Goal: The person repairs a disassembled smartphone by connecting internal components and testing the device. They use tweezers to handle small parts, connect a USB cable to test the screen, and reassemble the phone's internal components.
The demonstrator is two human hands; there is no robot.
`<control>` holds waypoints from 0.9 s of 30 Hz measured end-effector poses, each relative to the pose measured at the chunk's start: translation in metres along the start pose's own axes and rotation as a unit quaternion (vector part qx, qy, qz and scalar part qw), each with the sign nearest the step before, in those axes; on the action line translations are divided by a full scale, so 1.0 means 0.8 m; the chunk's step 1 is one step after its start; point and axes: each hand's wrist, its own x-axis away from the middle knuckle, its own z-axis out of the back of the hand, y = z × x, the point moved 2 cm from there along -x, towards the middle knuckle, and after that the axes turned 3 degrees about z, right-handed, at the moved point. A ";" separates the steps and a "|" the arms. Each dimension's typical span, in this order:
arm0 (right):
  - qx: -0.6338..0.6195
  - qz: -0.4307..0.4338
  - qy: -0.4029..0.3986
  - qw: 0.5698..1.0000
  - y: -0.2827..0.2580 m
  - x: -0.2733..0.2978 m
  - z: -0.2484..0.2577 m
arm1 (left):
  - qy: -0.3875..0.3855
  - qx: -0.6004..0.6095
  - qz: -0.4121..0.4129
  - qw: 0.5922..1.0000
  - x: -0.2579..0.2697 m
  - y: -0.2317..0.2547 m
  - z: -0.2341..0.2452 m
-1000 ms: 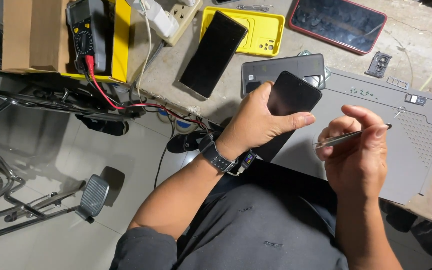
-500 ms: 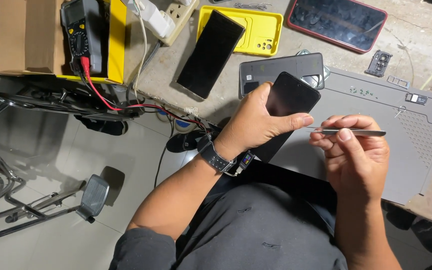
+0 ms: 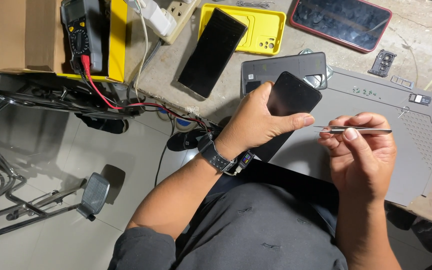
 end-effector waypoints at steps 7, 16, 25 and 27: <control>0.013 0.001 0.022 1.000 -0.003 -0.001 -0.002 | -0.005 0.011 0.004 1.000 0.000 -0.002 -0.001; 0.011 0.040 -0.005 0.999 0.003 0.003 0.007 | -0.084 0.101 0.030 0.991 -0.002 0.002 0.005; 0.064 0.044 -0.062 0.995 0.010 0.005 -0.010 | -0.291 0.295 0.043 0.909 -0.022 -0.056 0.019; 0.126 0.102 -0.117 0.980 0.012 0.000 -0.013 | -0.344 0.409 0.012 0.845 -0.025 -0.070 0.019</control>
